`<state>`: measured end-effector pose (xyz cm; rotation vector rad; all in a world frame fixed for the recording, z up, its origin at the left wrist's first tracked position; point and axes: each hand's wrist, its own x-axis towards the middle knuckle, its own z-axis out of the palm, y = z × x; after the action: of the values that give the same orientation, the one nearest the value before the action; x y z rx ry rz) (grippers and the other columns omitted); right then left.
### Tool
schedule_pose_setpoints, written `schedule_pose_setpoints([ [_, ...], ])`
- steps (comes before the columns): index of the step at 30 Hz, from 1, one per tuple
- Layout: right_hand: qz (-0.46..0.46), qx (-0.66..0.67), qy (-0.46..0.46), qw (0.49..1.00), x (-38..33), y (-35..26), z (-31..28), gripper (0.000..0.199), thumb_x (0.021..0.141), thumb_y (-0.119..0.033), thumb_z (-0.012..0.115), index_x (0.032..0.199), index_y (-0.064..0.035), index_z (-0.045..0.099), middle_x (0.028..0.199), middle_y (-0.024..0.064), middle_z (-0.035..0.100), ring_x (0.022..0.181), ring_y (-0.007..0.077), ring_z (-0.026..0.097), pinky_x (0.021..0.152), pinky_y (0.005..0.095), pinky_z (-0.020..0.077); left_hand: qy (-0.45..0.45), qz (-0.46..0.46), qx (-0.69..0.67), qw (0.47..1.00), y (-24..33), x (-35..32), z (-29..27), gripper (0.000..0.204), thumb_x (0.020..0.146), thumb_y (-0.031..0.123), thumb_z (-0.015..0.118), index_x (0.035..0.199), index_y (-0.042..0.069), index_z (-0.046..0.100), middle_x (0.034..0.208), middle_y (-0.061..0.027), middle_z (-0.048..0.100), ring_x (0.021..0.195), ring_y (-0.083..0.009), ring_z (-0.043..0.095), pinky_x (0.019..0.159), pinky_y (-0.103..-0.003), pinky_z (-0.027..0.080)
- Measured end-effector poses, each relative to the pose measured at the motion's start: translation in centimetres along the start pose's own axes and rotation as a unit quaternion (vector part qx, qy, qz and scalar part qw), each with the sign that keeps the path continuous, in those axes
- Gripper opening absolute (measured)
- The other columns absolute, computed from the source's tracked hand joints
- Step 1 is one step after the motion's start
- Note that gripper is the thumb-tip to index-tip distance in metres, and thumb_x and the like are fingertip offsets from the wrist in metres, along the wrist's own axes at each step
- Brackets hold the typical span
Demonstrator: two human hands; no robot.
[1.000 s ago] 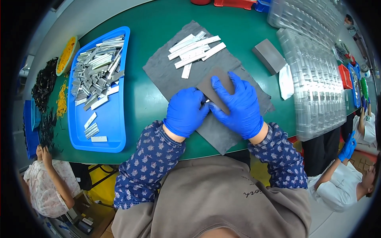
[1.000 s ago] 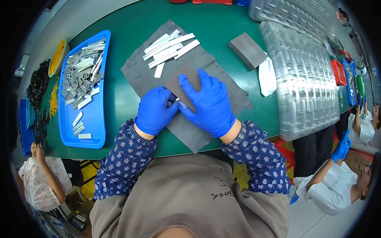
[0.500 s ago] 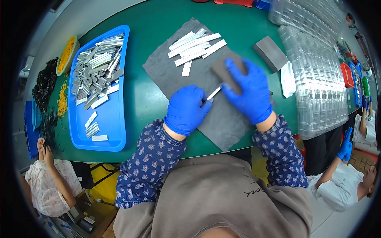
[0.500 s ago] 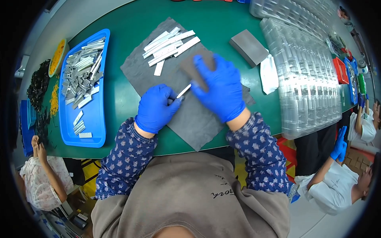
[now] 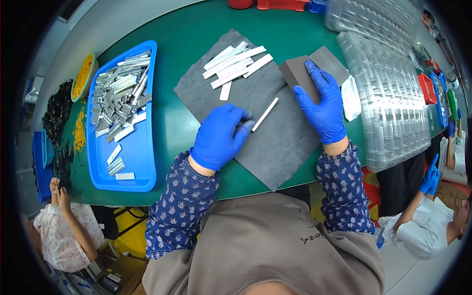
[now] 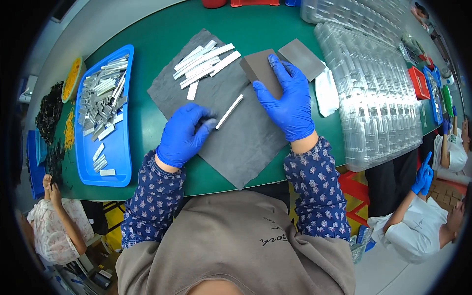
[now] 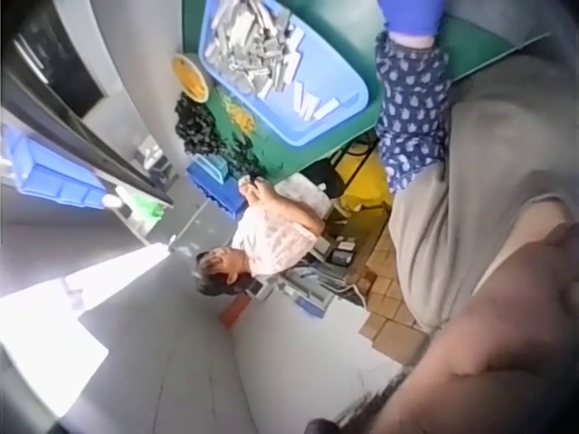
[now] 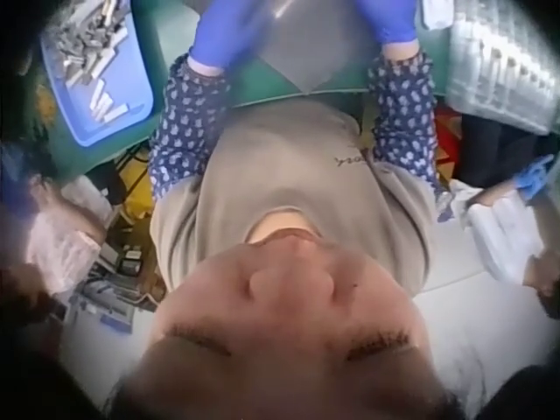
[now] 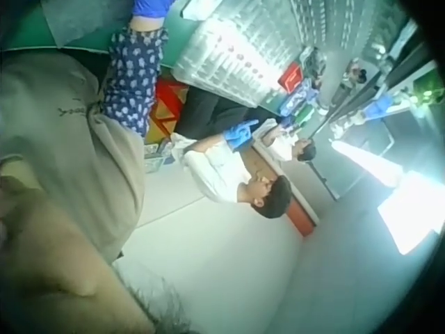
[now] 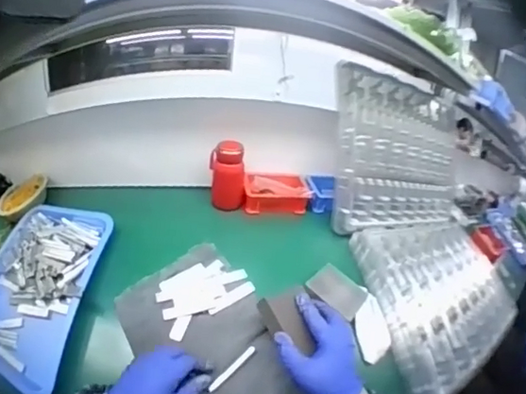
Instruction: Manually sanding and polishing small metal component strips using a sanding block at a factory workstation.
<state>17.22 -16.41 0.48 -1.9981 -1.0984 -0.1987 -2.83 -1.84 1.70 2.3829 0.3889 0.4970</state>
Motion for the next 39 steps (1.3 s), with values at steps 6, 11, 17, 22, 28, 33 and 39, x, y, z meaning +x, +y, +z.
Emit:
schedule_pose_setpoints([
  [6, -0.017, 0.027, 0.000, 0.999, -0.1, 0.1, 0.1, 0.056, 0.079, -0.019, 0.075, 0.130, -0.0040, 0.057, 0.123, 0.0168, 0.058, 0.112, 0.0289, 0.057, 0.098, 0.0364, 0.0439, -0.002, 0.259, 0.217, 0.941, 0.7, 3.5, 0.9, 0.030, 0.076, 0.013, 0.061, 0.103, 0.022, 0.067, 0.117, -0.0043, 0.056, 0.107, -0.0259, 0.054, 0.087, -0.040, 0.043],
  [11, -0.013, 0.041, 0.002, 0.999, 0.0, -0.1, 0.0, 0.056, 0.078, -0.019, 0.075, 0.129, -0.0040, 0.057, 0.123, 0.0165, 0.059, 0.112, 0.0288, 0.057, 0.098, 0.0364, 0.0440, -0.020, 0.281, 0.203, 0.938, 0.4, 4.5, 0.9, 0.022, 0.075, 0.014, 0.062, 0.096, 0.017, 0.066, 0.115, -0.0052, 0.057, 0.107, -0.0263, 0.053, 0.085, -0.040, 0.043],
  [17, -0.037, 0.024, 0.004, 0.999, 0.0, -0.2, 0.0, 0.056, 0.078, -0.018, 0.075, 0.129, -0.0033, 0.057, 0.124, 0.0163, 0.059, 0.113, 0.0292, 0.057, 0.099, 0.0370, 0.0436, -0.010, 0.053, 0.175, 0.983, 1.2, 1.5, 1.2, 0.013, 0.077, 0.018, 0.065, 0.082, 0.008, 0.060, 0.084, -0.0115, 0.057, 0.081, -0.0309, 0.057, 0.067, -0.043, 0.047],
  [22, -0.031, 0.015, -0.013, 0.999, -0.2, -0.3, 0.1, 0.056, 0.079, -0.018, 0.074, 0.130, -0.0028, 0.056, 0.125, 0.0170, 0.058, 0.113, 0.0296, 0.056, 0.099, 0.0368, 0.0432, 0.003, -0.008, 0.122, 0.992, 0.8, 0.0, 0.9, 0.015, 0.079, 0.020, 0.066, 0.083, 0.007, 0.059, 0.076, -0.0117, 0.055, 0.073, -0.0321, 0.057, 0.064, -0.044, 0.047],
  [28, -0.063, 0.008, -0.055, 0.996, -0.7, -3.1, 0.3, 0.061, 0.078, -0.023, 0.075, 0.133, -0.0084, 0.054, 0.129, 0.0197, 0.052, 0.111, 0.0347, 0.055, 0.098, 0.0406, 0.0423, -0.004, -0.047, 0.105, 0.993, 0.2, -1.4, 0.8, 0.016, 0.079, 0.021, 0.067, 0.083, 0.007, 0.060, 0.078, -0.0120, 0.057, 0.074, -0.0330, 0.058, 0.066, -0.044, 0.047],
  [33, -0.146, -0.079, -0.152, 0.974, -2.1, -5.3, 1.7, 0.066, 0.076, -0.029, 0.075, 0.136, -0.0153, 0.052, 0.126, 0.0233, 0.051, 0.108, 0.0403, 0.053, 0.095, 0.0450, 0.0424, -0.007, -0.045, 0.073, 0.996, 0.1, -1.0, 0.9, 0.015, 0.079, 0.021, 0.066, 0.081, 0.007, 0.061, 0.079, -0.0125, 0.060, 0.075, -0.0325, 0.059, 0.066, -0.044, 0.047],
  [39, -0.078, -0.164, -0.059, 0.982, -0.4, -2.3, 1.1, 0.065, 0.074, -0.029, 0.075, 0.134, -0.0157, 0.054, 0.124, 0.0259, 0.053, 0.108, 0.0414, 0.054, 0.093, 0.0460, 0.0437, -0.012, -0.074, 0.068, 0.995, 0.1, -1.0, 0.8, 0.016, 0.080, 0.022, 0.065, 0.076, 0.007, 0.061, 0.075, -0.0125, 0.059, 0.072, -0.0325, 0.059, 0.065, -0.045, 0.047],
])
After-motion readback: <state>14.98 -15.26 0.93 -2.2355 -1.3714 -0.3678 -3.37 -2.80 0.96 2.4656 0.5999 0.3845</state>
